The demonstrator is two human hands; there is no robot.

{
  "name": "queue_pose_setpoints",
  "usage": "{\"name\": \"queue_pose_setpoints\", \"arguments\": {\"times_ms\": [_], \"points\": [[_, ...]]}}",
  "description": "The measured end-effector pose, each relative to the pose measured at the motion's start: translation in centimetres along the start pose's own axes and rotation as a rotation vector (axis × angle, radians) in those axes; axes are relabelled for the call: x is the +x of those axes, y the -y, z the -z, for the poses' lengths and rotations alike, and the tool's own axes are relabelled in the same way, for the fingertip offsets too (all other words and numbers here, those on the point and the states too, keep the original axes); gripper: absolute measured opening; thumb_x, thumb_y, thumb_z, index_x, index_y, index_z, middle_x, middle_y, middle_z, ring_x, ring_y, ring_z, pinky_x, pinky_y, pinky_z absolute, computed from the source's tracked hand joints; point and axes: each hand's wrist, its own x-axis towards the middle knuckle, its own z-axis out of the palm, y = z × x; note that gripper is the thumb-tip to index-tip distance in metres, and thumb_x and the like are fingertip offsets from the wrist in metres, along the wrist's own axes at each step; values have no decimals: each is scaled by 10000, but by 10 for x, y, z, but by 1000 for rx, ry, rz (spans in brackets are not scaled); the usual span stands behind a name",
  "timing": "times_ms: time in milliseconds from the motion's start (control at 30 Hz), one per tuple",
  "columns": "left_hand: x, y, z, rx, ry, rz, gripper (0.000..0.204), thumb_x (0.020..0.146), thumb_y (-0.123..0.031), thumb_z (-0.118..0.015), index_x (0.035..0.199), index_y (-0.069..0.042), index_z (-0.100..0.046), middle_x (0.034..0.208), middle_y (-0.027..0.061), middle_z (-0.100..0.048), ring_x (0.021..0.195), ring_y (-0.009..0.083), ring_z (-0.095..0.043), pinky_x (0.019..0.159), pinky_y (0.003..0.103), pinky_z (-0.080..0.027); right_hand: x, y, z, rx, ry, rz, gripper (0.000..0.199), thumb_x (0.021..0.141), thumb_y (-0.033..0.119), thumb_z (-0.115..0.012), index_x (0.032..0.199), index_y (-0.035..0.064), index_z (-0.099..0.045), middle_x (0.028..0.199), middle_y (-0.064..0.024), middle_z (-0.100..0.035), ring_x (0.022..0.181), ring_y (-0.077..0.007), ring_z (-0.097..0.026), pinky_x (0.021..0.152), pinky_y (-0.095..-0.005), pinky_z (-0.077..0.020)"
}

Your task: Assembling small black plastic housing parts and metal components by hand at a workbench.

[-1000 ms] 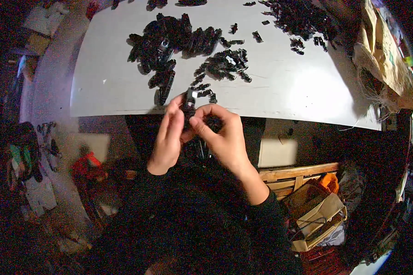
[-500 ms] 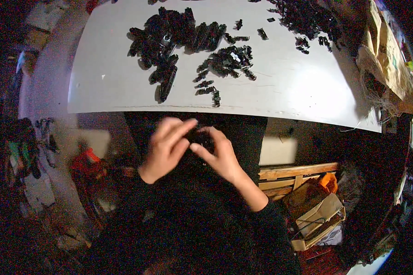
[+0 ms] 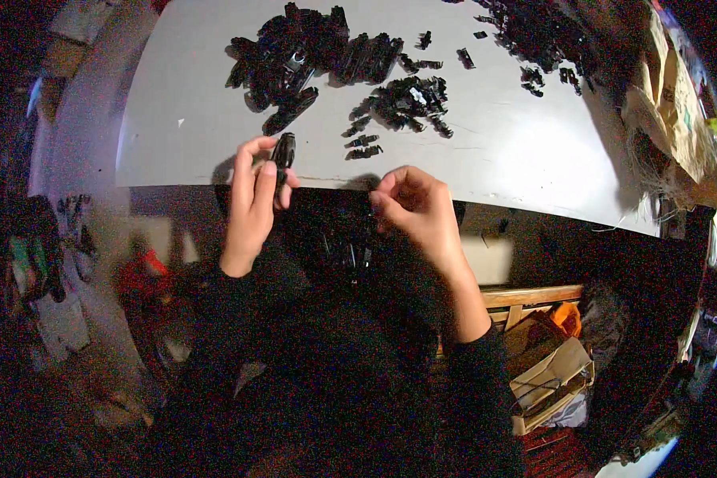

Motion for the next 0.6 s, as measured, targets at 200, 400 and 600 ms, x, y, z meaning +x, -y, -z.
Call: {"name": "queue_pose_setpoints", "arguments": {"times_ms": [200,400,600], "points": [[-23,-3,-20,-508,105,266,291,972,-188,-324,1216,-35,-367,791,50,-450,581,66,-340,522,188,-299,-15,-1,-10,370,92,-146,82,818,70,-605,859,16,-559,749,-99,-644,637,-168,-643,537,-225,-513],[-29,-4,-34,-470,147,225,333,964,-220,-381,1254,-57,-360,862,32,-476,601,54,-357,528,173,-306,-25,-6,-18,287,-8,-17,87,809,74,-628,850,21,-572,703,-48,-608,536,-73,-523,460,-181,-389],[-32,-5,-33,-222,161,236,431,960,-221,-401,1335,-33,-305,1078,60,-505,899,70,-480,740,195,-417,-24,6,-40,317,51,-69,72,835,68,-616,837,13,-569,715,31,-555,604,-18,-485,537,-158,-399]]}}
